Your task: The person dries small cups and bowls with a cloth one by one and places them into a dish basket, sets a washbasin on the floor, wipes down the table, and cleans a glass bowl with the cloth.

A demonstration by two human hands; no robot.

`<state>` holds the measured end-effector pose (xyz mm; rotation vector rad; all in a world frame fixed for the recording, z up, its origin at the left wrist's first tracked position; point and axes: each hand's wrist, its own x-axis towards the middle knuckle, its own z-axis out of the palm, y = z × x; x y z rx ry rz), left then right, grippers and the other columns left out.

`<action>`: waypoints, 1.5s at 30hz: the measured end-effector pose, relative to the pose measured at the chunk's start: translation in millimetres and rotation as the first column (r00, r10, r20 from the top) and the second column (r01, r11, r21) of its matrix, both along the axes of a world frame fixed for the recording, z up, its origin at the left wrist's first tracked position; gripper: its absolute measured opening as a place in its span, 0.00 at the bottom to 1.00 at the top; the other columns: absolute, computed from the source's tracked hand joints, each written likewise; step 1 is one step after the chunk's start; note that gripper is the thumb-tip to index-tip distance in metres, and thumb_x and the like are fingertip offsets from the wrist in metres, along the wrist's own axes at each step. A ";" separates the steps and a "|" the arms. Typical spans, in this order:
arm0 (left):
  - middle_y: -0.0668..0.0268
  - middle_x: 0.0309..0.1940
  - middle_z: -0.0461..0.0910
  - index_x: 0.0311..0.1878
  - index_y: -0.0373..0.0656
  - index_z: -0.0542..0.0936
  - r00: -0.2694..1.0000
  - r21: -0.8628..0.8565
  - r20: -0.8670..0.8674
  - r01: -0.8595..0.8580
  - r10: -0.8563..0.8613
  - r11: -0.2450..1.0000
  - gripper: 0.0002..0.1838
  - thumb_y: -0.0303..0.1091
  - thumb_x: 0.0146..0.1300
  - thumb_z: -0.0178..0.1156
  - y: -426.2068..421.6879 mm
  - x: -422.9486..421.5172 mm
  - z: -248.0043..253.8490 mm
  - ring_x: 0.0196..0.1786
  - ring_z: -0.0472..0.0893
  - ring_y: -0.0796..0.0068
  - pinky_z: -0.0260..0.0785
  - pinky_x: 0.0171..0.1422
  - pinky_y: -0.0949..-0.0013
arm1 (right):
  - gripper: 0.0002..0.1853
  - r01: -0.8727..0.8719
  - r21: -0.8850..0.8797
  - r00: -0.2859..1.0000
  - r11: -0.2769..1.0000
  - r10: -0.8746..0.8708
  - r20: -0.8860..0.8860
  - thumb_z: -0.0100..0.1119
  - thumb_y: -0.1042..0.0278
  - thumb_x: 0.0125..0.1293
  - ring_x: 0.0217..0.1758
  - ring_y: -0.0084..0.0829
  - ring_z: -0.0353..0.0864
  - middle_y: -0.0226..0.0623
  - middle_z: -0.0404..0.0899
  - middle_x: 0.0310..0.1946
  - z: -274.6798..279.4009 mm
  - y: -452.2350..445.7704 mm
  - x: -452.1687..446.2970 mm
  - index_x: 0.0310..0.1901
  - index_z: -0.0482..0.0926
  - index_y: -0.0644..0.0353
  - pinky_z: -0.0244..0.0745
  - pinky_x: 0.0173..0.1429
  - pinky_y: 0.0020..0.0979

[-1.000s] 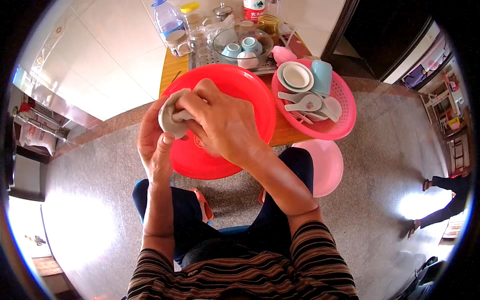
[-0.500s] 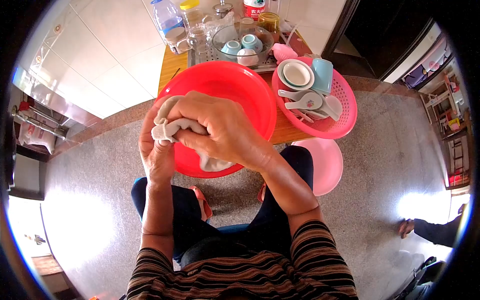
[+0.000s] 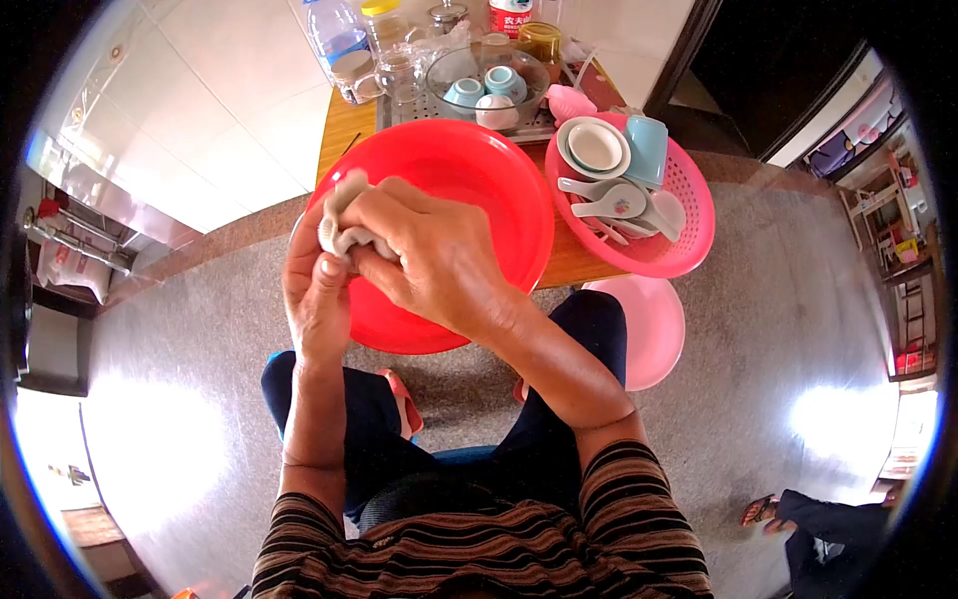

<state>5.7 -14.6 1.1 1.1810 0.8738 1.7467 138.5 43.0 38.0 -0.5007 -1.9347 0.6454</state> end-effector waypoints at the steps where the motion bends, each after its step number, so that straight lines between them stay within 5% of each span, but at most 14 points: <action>1: 0.60 0.52 0.74 0.62 0.34 0.64 0.997 0.063 -0.009 -0.071 0.072 0.995 0.36 0.45 0.56 0.65 1.1 -1.1 0.5 0.54 0.74 0.72 0.73 0.52 0.71 | 0.12 -0.115 -0.112 0.993 0.987 0.114 -0.013 0.62 0.80 0.47 0.27 0.29 0.77 0.35 0.75 0.27 1.1 -0.7 -0.3 0.36 0.77 0.60 0.70 0.31 0.26; 5: 0.58 0.54 0.73 0.61 0.33 0.65 0.990 0.137 -0.109 -0.078 0.093 0.988 0.34 0.39 0.55 0.67 -0.5 -4.7 7.4 0.57 0.73 0.70 0.70 0.56 0.70 | 0.11 -0.040 0.054 0.968 0.998 0.025 0.248 0.67 0.69 0.48 0.27 0.31 0.79 0.27 0.74 0.29 2.5 9.1 12.4 0.35 0.77 0.53 0.72 0.27 0.32; 11: 0.58 0.55 0.72 0.61 0.33 0.66 0.998 0.081 -0.058 0.003 0.001 0.997 0.35 0.39 0.53 0.67 1.0 0.7 9.2 0.57 0.73 0.69 0.70 0.58 0.68 | 0.12 0.212 0.273 0.962 0.938 -0.250 0.111 0.67 0.67 0.47 0.28 0.31 0.79 0.25 0.73 0.29 -3.1 5.5 3.2 0.36 0.80 0.49 0.72 0.28 0.32; 15: 0.59 0.54 0.72 0.61 0.34 0.66 0.998 0.028 -0.057 0.019 -0.017 0.999 0.36 0.41 0.53 0.68 -2.4 -4.6 12.9 0.58 0.72 0.69 0.68 0.60 0.68 | 0.10 0.056 0.073 0.993 0.996 -0.064 0.102 0.67 0.67 0.48 0.29 0.30 0.79 0.25 0.73 0.29 -4.5 4.9 1.4 0.34 0.80 0.50 0.72 0.28 0.31; 17: 0.60 0.54 0.72 0.61 0.34 0.66 0.998 0.064 -0.055 0.014 -0.010 0.998 0.36 0.41 0.53 0.68 -1.1 -8.2 10.3 0.58 0.72 0.69 0.68 0.60 0.67 | 0.09 -0.163 -0.141 0.982 0.976 0.173 0.068 0.67 0.65 0.48 0.29 0.30 0.79 0.25 0.73 0.29 -7.4 9.9 3.7 0.33 0.80 0.51 0.73 0.29 0.31; 21: 0.58 0.55 0.72 0.62 0.34 0.66 0.996 0.096 -0.078 -0.044 0.052 0.994 0.37 0.41 0.52 0.68 -0.9 -9.7 8.9 0.58 0.72 0.69 0.67 0.62 0.66 | 0.10 -0.136 -0.096 0.968 0.986 0.153 0.200 0.67 0.64 0.49 0.28 0.29 0.79 0.25 0.74 0.29 2.0 11.1 12.1 0.34 0.80 0.50 0.73 0.29 0.30; 23: 0.58 0.55 0.72 0.62 0.33 0.66 0.998 0.047 -0.056 -0.002 0.005 0.999 0.37 0.42 0.53 0.67 -1.0 -5.7 10.0 0.58 0.72 0.69 0.66 0.61 0.67 | 0.11 0.139 0.162 0.951 0.977 -0.177 0.254 0.67 0.66 0.49 0.28 0.29 0.79 0.25 0.73 0.29 4.3 6.4 9.4 0.36 0.80 0.50 0.73 0.29 0.30; 27: 0.58 0.53 0.73 0.62 0.33 0.65 0.998 0.091 -0.034 0.047 -0.044 0.995 0.36 0.42 0.53 0.67 2.2 -1.2 11.6 0.57 0.72 0.69 0.67 0.60 0.68 | 0.13 0.191 0.272 0.953 0.943 -0.245 0.179 0.67 0.67 0.47 0.28 0.28 0.79 0.24 0.73 0.29 2.0 2.2 4.8 0.37 0.80 0.50 0.73 0.29 0.29; 29: 0.57 0.53 0.74 0.61 0.33 0.66 0.997 0.033 -0.025 0.078 -0.077 0.996 0.36 0.43 0.54 0.66 -1.8 -4.4 13.0 0.57 0.73 0.70 0.67 0.60 0.68 | 0.12 0.082 0.094 0.996 0.992 -0.085 0.026 0.64 0.78 0.45 0.28 0.28 0.77 0.31 0.73 0.28 -0.4 -1.0 0.8 0.34 0.81 0.56 0.70 0.30 0.26; 32: 0.57 0.53 0.74 0.61 0.33 0.66 0.999 0.078 -0.037 0.034 -0.031 0.996 0.36 0.46 0.55 0.66 0.5 -9.8 5.6 0.56 0.73 0.70 0.66 0.60 0.68 | 0.11 -0.162 -0.152 0.986 0.975 0.165 0.004 0.62 0.79 0.46 0.31 0.27 0.77 0.32 0.73 0.29 -0.9 2.5 2.7 0.34 0.80 0.57 0.70 0.34 0.25; 35: 0.58 0.54 0.73 0.62 0.34 0.66 0.996 0.039 0.018 -0.084 0.083 0.996 0.37 0.49 0.55 0.65 -1.2 -10.5 5.5 0.57 0.73 0.69 0.65 0.61 0.67 | 0.11 -0.279 -0.202 0.956 0.939 0.292 0.035 0.61 0.79 0.46 0.32 0.27 0.75 0.32 0.73 0.29 -0.6 6.8 5.8 0.35 0.80 0.59 0.69 0.36 0.25; 39: 0.57 0.56 0.72 0.62 0.34 0.66 0.994 -0.024 0.093 -0.063 0.065 0.998 0.36 0.51 0.58 0.61 -2.4 -9.0 4.7 0.59 0.71 0.68 0.64 0.62 0.67 | 0.12 -0.335 -0.166 0.935 0.927 0.349 0.061 0.60 0.79 0.45 0.31 0.28 0.75 0.33 0.73 0.30 6.7 -1.6 6.6 0.35 0.80 0.59 0.69 0.38 0.26; 45: 0.56 0.56 0.72 0.63 0.34 0.64 0.979 0.000 0.182 0.096 -0.094 0.995 0.31 0.50 0.66 0.50 -5.1 -3.3 -2.1 0.59 0.72 0.67 0.65 0.62 0.66 | 0.15 -0.167 -0.048 0.986 0.985 0.167 0.011 0.62 0.79 0.44 0.33 0.29 0.77 0.33 0.74 0.31 5.6 -12.0 0.9 0.37 0.80 0.58 0.71 0.36 0.26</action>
